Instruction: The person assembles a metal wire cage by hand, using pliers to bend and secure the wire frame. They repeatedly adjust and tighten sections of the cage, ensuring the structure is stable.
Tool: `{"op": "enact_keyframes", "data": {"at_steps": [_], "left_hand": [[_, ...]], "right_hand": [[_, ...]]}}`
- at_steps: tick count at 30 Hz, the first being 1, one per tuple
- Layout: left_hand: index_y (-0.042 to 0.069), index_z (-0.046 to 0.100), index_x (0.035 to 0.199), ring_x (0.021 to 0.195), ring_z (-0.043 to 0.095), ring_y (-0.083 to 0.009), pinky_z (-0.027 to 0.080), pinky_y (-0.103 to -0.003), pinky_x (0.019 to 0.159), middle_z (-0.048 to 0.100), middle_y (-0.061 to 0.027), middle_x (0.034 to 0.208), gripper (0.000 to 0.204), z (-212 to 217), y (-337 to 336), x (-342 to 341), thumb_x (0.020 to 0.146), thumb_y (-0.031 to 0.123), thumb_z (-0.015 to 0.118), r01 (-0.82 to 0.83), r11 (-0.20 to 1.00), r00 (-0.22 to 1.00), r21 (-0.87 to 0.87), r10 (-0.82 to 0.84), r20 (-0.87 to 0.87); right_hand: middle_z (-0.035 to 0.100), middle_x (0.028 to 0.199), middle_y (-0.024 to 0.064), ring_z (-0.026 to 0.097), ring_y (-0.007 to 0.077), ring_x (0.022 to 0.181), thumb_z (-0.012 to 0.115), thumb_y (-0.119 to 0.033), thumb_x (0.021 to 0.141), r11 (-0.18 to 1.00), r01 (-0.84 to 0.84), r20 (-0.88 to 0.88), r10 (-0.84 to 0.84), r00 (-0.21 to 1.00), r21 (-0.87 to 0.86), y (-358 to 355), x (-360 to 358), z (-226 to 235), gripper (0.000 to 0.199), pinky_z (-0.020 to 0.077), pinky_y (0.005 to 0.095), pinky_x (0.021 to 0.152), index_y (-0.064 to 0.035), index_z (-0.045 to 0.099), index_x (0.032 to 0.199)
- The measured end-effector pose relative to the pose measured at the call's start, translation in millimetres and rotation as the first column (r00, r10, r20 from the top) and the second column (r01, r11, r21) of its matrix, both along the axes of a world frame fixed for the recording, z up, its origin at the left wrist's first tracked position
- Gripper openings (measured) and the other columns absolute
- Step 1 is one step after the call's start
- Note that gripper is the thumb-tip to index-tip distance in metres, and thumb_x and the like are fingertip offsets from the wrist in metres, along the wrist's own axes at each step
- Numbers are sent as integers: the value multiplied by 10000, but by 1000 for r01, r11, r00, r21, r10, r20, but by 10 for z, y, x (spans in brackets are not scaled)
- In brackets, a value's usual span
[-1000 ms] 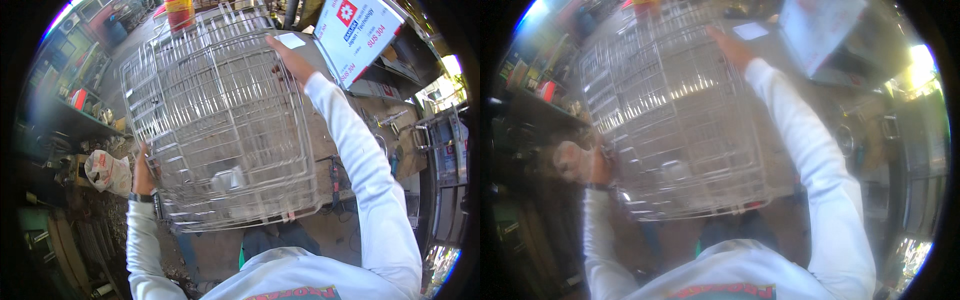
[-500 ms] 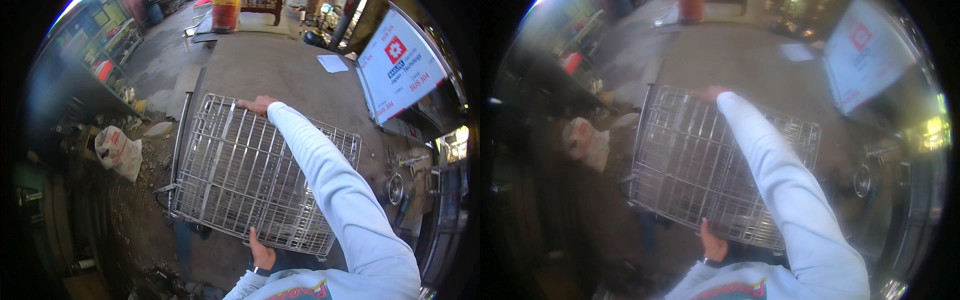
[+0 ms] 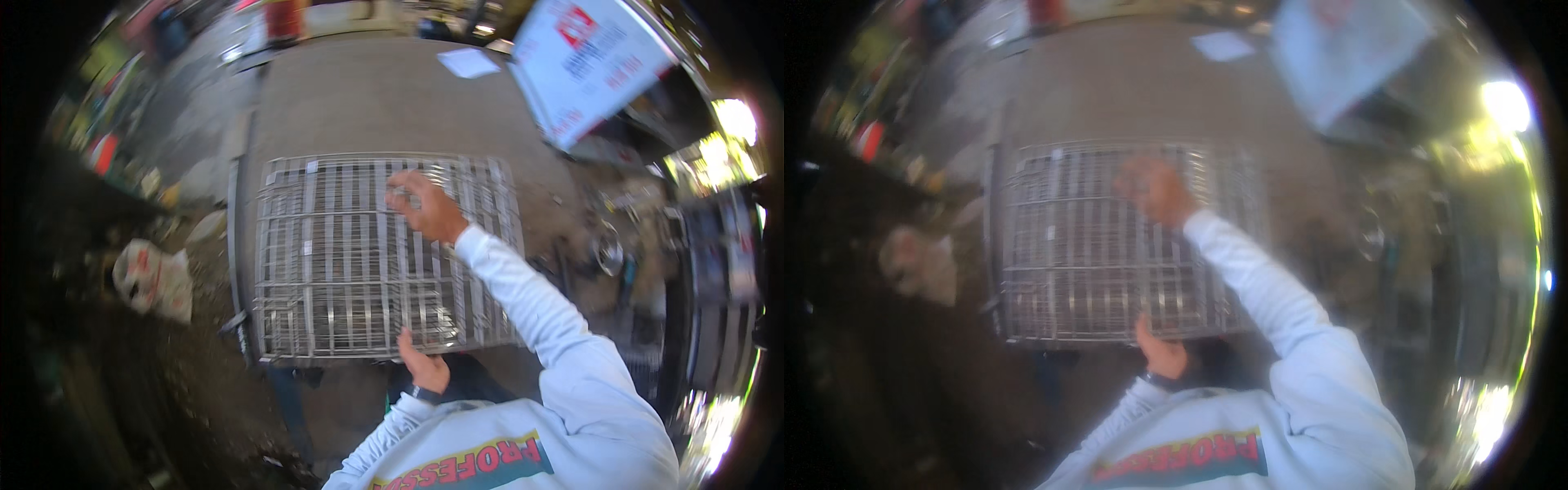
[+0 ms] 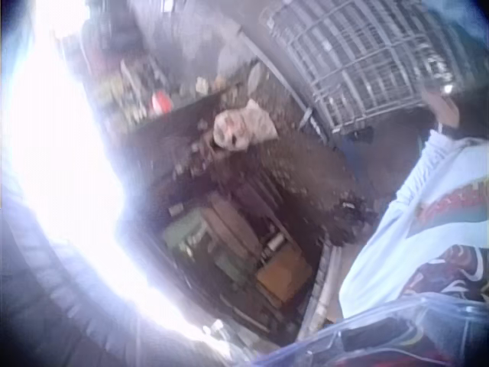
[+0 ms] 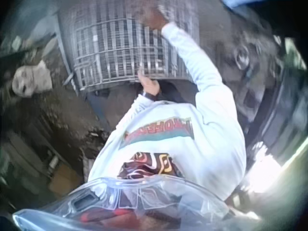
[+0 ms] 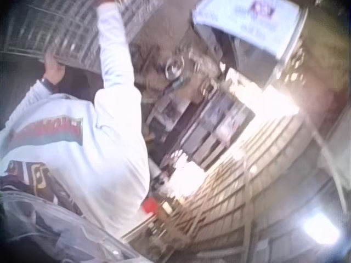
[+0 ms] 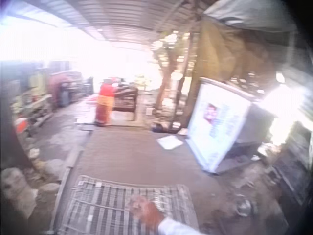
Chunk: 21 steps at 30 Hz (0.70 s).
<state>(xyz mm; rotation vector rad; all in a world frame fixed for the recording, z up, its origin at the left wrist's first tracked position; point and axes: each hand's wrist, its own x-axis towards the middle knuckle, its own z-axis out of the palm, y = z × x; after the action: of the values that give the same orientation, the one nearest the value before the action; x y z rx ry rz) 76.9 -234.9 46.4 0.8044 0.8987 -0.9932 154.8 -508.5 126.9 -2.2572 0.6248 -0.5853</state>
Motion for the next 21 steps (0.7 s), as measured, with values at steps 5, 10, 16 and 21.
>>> {"op": "enact_keyframes", "data": {"at_steps": [5, 10, 16, 21], "left_hand": [[112, 594, 1244, 1129, 576, -236, 462, -389, 1013, 639, -71, 1230, 424, -285, -295, -173, 925, 381, 667, 218, 957, 970, -193, -190, 152], [-7, 574, 1250, 1165, 590, -296, 494, -436, 1057, 617, -170, 1275, 490, -1062, -62, -36, 896, 309, 698, 525, 814, 268, 247, -434, 860], [-68, 582, 1252, 1188, 583, -303, 511, -389, 1082, 610, -213, 1268, 562, -920, 27, -51, 836, 268, 756, 488, 550, -366, 677, -575, 732], [-36, 586, 1276, 1169, 610, -330, 506, -412, 1065, 638, -190, 1263, 561, -1243, -2, -115, 868, 333, 697, 411, 644, -329, 645, -555, 764]], "right_hand": [[744, 1010, 65, 666, 144, 963, 606, -318, 1044, 774, 212, -92, -196, 976, 596, 1265, -2636, 150, 348, 506, 321, 920, 3, 740, 1055], [682, 1273, 222, 648, 375, 1186, 677, -324, 890, 526, 815, -722, -463, 513, 242, 2981, -4966, -569, 456, 508, 451, 1009, -64, 700, 1264], [694, 1256, 230, 659, 379, 1189, 676, -188, 830, -382, 924, -841, -505, -195, 15, 6387, -6439, -2206, 422, 522, 447, 1008, -76, 725, 1235], [765, 1018, 184, 744, 344, 976, 724, -328, 877, -558, 824, -985, -171, -2, 96, 7662, -5912, -2856, 307, 585, 466, 823, -55, 792, 1001]]}}
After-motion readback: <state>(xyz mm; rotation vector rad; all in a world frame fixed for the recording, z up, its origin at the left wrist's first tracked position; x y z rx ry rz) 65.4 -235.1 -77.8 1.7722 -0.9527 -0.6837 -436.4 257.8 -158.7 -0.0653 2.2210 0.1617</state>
